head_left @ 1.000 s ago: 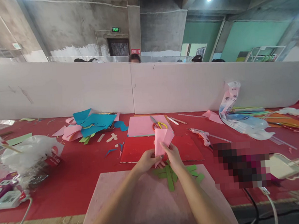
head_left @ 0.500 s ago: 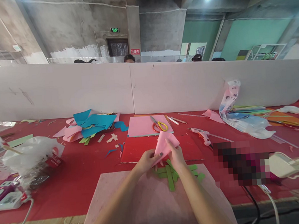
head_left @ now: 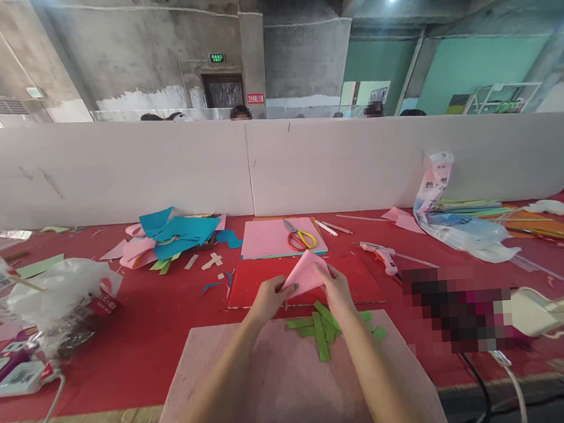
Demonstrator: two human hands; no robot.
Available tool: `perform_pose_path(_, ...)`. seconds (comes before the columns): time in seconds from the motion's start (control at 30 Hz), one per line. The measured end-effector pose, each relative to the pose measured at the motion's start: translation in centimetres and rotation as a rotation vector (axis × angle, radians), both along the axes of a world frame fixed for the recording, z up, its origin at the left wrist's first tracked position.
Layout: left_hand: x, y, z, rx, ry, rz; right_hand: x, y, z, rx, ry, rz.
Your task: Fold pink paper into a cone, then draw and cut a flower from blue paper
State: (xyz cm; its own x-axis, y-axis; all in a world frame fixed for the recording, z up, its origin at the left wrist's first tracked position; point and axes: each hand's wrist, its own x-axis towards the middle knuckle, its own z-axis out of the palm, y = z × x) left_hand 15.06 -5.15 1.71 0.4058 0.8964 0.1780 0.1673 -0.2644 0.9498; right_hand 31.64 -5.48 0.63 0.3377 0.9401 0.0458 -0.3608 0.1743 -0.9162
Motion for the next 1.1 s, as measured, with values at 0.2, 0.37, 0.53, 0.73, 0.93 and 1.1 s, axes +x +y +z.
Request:
perform_pose_path(0.2,-1.0,1.3,0.1,-0.158,-0.168,0.114,0.9,0.4,-0.2,-0.059,0.16,-0.067)
perform_pose_path(0.37,0.4,0.7,0.1,-0.336,-0.441,0.031,0.1,0.5,0.1,0.052,0.352,-0.06)
perform_pose_path(0.53,2.0,0.2,-0.6,-0.387,-0.585,0.147,-1.4,0.4,-0.2,0.046,0.303,0.052)
perform_pose_path(0.73,0.9,1.2,-0.7,-0.396,-0.781,0.35,-1.5,0.0,-0.3,0.05,-0.23,0.086)
perform_pose_path(0.93,0.9,1.3,-1.2,-0.409,-0.757,0.323,-1.4,-0.6,0.0,0.079,-0.561,0.041)
perform_pose_path(1.1,1.1,1.4,-1.7,-0.429,-0.754,0.335,-1.4,-0.5,-0.1,0.102,-0.547,0.092)
